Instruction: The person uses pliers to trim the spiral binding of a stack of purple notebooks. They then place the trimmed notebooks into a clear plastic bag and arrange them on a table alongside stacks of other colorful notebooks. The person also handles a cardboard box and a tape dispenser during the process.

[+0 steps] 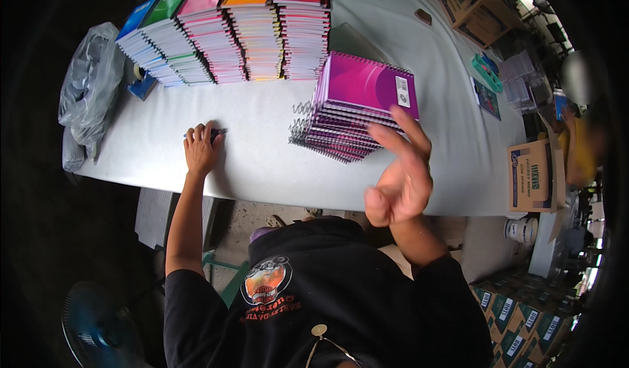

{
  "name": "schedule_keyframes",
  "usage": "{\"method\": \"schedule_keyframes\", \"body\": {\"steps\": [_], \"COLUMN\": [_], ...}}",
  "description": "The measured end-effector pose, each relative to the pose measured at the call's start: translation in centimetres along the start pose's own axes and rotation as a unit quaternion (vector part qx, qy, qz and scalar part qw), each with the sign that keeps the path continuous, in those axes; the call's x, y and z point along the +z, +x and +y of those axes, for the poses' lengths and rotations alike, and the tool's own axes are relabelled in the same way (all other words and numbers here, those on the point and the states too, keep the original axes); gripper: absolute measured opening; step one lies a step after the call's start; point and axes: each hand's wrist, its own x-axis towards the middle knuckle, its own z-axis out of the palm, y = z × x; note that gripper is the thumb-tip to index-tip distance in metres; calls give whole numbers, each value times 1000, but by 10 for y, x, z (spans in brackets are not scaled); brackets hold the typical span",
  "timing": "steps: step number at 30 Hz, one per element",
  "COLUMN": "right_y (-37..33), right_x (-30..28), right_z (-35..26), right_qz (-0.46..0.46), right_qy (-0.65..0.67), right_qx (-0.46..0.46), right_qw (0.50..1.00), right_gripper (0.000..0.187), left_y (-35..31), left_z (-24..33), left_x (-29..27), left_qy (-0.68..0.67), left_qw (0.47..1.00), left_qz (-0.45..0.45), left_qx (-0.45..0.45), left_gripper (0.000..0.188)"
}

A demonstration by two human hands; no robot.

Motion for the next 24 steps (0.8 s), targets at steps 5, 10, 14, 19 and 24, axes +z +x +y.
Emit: {"method": "schedule_keyframes", "body": {"steps": [5,10,14,19,24], "right_y": [61,0,-126,-95,-83], "right_x": [69,161,188,191,200], "right_z": [7,38,105,97,102], "right_qz": [-302,-790,-857,-841,-859], "right_qy": [-99,-307,-404,-371,-286], "right_qx": [61,63,-8,72,90], "right_qw": [946,527,321,388,414], "right_gripper": [36,27,26,28,30], "left_y": [-16,-62,-89,-88,-98], "left_z": [-1,28,52,78,160], "left_x": [0,-6,4,-27,-24], "left_qy": [3,-62,-77,-450,-902], "left_qw": [994,970,966,808,278], "left_qz": [112,183,173,154,-156], "left_qx": [-9,-146,-174,-348,-292], "left_gripper": [57,57,52,56,34]}}
